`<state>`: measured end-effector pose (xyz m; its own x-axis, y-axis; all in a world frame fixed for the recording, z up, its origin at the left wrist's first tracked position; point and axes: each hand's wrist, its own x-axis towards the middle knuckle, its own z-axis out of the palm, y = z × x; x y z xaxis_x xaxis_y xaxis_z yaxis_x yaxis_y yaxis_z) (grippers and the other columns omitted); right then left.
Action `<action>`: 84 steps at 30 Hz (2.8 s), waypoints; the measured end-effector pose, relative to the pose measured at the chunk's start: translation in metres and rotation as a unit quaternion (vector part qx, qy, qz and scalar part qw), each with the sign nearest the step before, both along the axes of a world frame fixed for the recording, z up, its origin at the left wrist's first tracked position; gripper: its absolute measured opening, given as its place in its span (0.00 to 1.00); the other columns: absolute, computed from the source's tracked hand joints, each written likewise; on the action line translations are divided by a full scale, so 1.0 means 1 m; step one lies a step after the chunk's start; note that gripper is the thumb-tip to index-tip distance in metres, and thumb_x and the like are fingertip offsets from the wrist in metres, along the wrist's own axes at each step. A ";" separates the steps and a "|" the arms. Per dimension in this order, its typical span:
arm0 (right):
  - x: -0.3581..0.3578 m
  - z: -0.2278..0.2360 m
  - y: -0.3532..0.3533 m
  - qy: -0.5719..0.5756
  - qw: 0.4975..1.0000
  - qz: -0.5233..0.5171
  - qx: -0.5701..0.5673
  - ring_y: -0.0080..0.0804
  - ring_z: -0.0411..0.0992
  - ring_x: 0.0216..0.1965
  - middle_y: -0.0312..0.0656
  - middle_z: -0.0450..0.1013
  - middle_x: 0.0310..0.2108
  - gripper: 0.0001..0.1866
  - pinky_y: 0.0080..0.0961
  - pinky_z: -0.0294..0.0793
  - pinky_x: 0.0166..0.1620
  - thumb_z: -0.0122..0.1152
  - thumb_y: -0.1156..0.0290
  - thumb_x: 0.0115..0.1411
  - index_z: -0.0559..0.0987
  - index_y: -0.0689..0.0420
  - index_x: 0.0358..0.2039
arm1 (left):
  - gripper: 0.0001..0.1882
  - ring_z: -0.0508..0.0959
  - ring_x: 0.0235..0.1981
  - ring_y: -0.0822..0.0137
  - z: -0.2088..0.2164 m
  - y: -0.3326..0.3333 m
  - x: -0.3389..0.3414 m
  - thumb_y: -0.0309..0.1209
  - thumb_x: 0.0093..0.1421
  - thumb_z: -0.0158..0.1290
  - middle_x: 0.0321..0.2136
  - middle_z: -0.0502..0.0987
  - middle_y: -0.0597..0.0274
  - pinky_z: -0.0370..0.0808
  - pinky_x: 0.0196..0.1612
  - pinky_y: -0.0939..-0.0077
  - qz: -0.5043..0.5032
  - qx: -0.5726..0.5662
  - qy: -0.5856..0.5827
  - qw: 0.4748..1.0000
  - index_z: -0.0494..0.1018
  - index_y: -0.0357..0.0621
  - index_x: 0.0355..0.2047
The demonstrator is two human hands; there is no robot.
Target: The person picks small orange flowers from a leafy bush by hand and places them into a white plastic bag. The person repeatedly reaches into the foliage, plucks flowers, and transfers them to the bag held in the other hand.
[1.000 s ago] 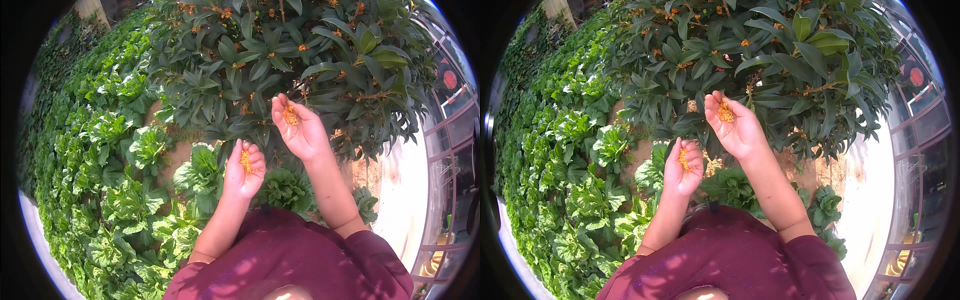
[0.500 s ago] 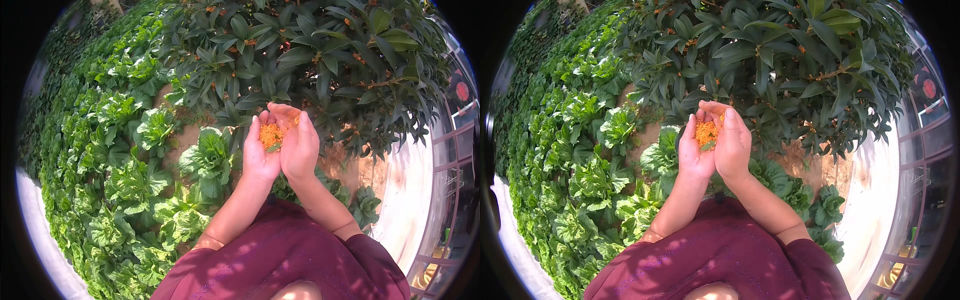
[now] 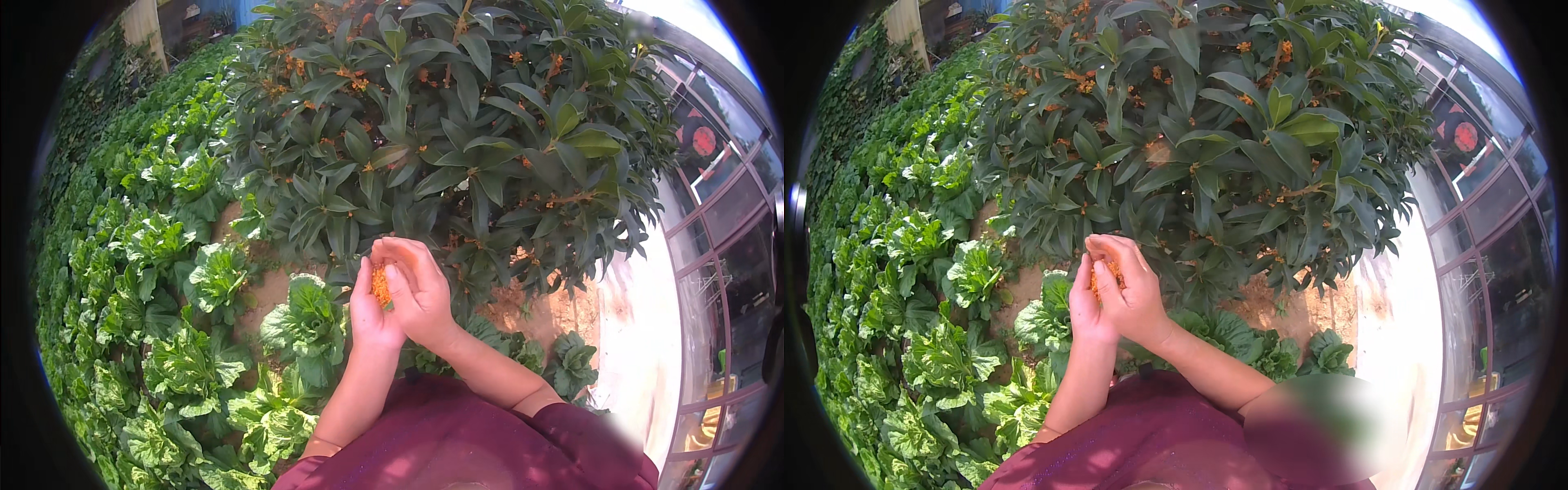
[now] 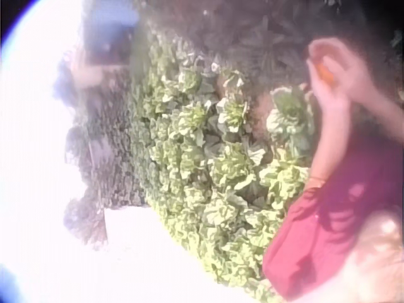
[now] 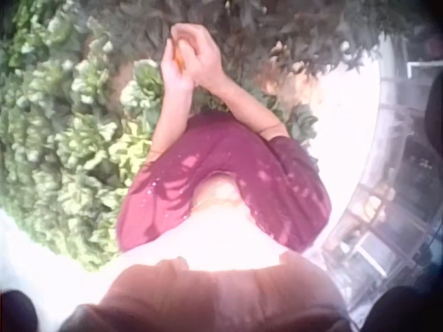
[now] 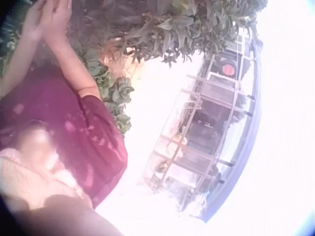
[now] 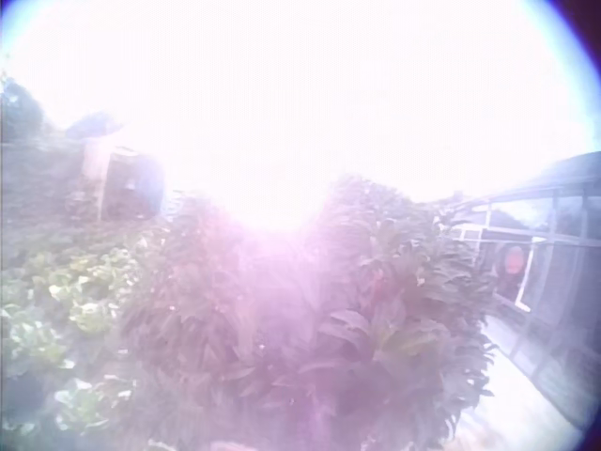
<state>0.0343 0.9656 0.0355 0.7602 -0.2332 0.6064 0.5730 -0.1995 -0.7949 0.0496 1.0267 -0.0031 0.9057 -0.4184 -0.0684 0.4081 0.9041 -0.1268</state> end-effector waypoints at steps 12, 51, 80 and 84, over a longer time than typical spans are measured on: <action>-0.003 0.036 -0.048 0.216 0.967 0.066 -0.120 0.19 0.71 0.30 0.38 0.71 0.33 0.12 0.18 0.72 0.32 0.55 0.77 0.56 0.73 0.65 0.42 | 0.11 0.70 0.51 0.62 -0.010 0.009 0.023 0.38 0.65 0.41 0.45 0.72 0.60 0.68 0.52 0.63 -0.071 -0.003 0.032 0.997 0.68 0.45 0.37; -0.076 -0.133 -0.056 0.321 0.760 0.264 -0.500 0.49 0.66 0.48 0.53 0.61 0.53 0.28 0.35 0.68 0.50 0.53 0.76 0.56 0.60 0.57 0.58 | 0.10 0.63 0.24 0.74 -0.074 0.182 -0.027 0.35 0.66 0.40 0.24 0.63 0.67 0.63 0.22 0.83 0.098 -0.019 0.112 0.989 0.63 0.44 0.30; 0.090 0.090 -0.160 0.074 0.941 -0.115 0.310 0.34 0.70 0.43 0.47 0.69 0.43 0.13 0.31 0.74 0.46 0.44 0.74 0.64 0.67 0.65 0.47 | 0.13 0.60 0.18 0.77 -0.076 0.118 0.010 0.38 0.66 0.40 0.20 0.61 0.69 0.57 0.16 0.87 -0.179 -0.073 0.181 0.964 0.64 0.46 0.27; 0.103 0.083 -0.169 0.060 0.932 -0.131 0.333 0.38 0.68 0.45 0.48 0.67 0.43 0.11 0.35 0.71 0.50 0.43 0.74 0.64 0.68 0.65 0.44 | 0.12 0.59 0.18 0.77 -0.083 0.123 0.019 0.38 0.66 0.40 0.20 0.61 0.69 0.57 0.16 0.87 -0.194 -0.071 0.193 0.959 0.64 0.46 0.27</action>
<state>0.1376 0.7965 0.1183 0.6773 -0.7148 0.1743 0.4724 0.2408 -0.8478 0.0687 1.1495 -0.0865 0.5989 -0.7486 -0.2844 0.6082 0.6562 -0.4466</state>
